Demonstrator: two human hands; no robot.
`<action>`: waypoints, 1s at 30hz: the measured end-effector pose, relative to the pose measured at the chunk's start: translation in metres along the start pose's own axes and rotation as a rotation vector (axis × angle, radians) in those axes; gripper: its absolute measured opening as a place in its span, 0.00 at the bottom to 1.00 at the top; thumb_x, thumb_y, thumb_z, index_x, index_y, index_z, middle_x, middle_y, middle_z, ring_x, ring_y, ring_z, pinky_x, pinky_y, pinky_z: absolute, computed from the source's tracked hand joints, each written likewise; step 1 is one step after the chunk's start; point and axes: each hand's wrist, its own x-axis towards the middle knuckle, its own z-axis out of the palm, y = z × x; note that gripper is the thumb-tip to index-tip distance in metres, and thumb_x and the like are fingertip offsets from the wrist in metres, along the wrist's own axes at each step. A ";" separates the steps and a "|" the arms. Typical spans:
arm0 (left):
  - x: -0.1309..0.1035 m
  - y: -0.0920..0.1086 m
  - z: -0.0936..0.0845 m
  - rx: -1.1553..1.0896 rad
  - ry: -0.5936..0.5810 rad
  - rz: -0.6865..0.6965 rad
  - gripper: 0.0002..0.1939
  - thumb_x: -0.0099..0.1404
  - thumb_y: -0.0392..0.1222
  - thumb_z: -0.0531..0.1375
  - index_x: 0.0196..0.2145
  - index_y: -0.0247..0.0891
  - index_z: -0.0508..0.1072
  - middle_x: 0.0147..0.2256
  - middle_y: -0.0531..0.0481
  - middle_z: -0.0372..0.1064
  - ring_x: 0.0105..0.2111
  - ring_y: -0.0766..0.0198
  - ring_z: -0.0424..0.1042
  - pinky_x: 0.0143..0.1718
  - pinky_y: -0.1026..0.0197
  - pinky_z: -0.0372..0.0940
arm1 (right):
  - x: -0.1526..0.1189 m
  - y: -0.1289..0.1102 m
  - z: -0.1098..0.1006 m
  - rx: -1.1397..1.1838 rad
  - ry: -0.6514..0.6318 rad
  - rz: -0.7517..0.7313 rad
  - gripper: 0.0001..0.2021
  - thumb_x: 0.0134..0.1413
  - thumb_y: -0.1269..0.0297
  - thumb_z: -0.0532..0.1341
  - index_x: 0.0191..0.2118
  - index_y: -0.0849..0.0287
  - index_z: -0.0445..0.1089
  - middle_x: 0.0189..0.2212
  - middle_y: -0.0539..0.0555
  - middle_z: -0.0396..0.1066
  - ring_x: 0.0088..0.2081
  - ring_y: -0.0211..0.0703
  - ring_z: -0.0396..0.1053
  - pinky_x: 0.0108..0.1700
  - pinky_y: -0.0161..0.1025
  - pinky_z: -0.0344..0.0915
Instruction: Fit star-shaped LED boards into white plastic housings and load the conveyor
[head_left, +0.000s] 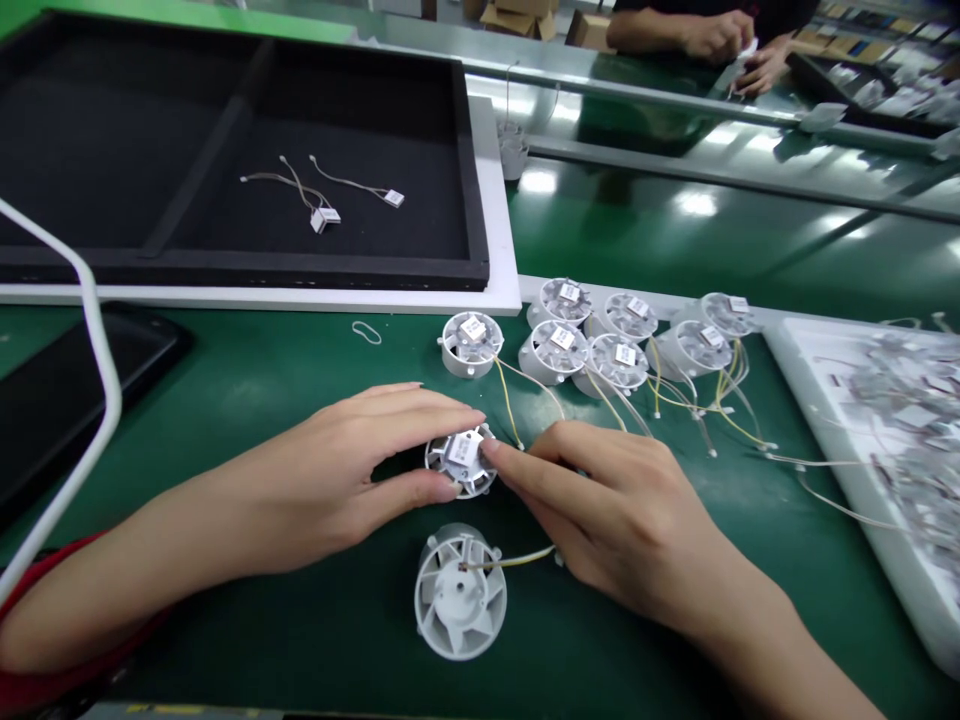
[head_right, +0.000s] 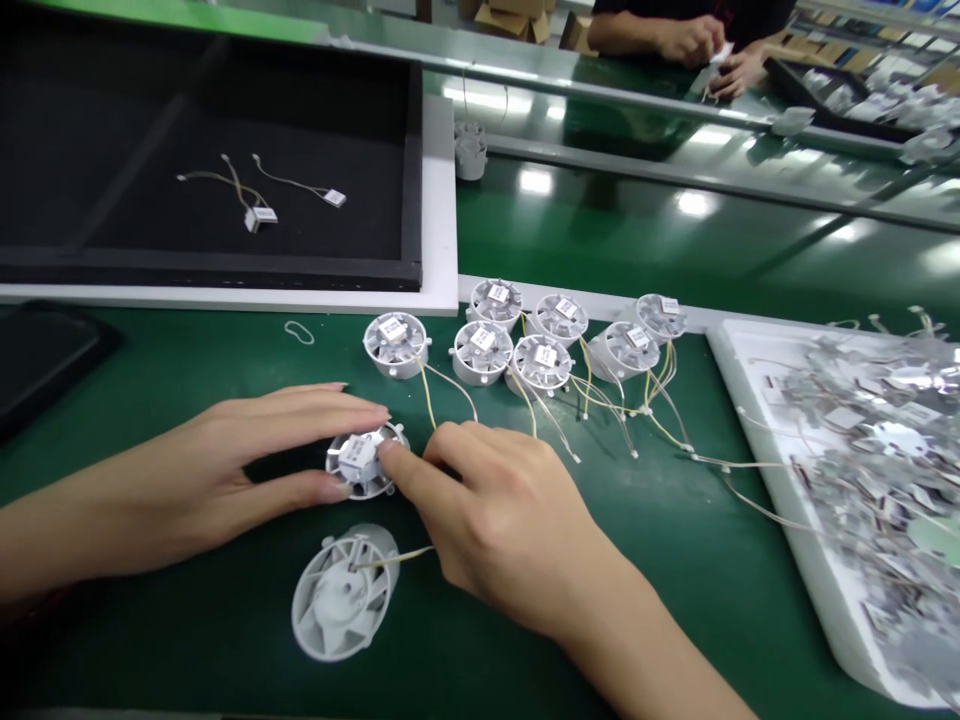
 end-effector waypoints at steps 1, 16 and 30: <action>0.000 -0.001 0.000 -0.014 -0.015 -0.006 0.19 0.81 0.52 0.60 0.66 0.52 0.73 0.61 0.55 0.76 0.64 0.55 0.73 0.66 0.55 0.72 | 0.000 0.000 0.000 0.005 -0.001 -0.001 0.15 0.71 0.79 0.58 0.50 0.67 0.83 0.28 0.51 0.71 0.25 0.38 0.62 0.26 0.38 0.56; 0.002 -0.005 -0.003 -0.017 -0.018 0.033 0.19 0.80 0.51 0.61 0.64 0.51 0.74 0.61 0.54 0.76 0.62 0.57 0.75 0.64 0.58 0.72 | -0.001 -0.001 0.000 0.014 -0.002 -0.005 0.14 0.71 0.79 0.58 0.50 0.68 0.83 0.29 0.51 0.72 0.25 0.39 0.62 0.26 0.39 0.56; -0.004 -0.001 0.002 0.032 0.038 -0.010 0.18 0.80 0.55 0.61 0.63 0.52 0.73 0.60 0.55 0.77 0.60 0.58 0.77 0.61 0.59 0.76 | 0.001 0.000 -0.001 0.025 -0.002 -0.001 0.16 0.74 0.77 0.54 0.50 0.67 0.82 0.28 0.51 0.71 0.25 0.38 0.62 0.25 0.39 0.54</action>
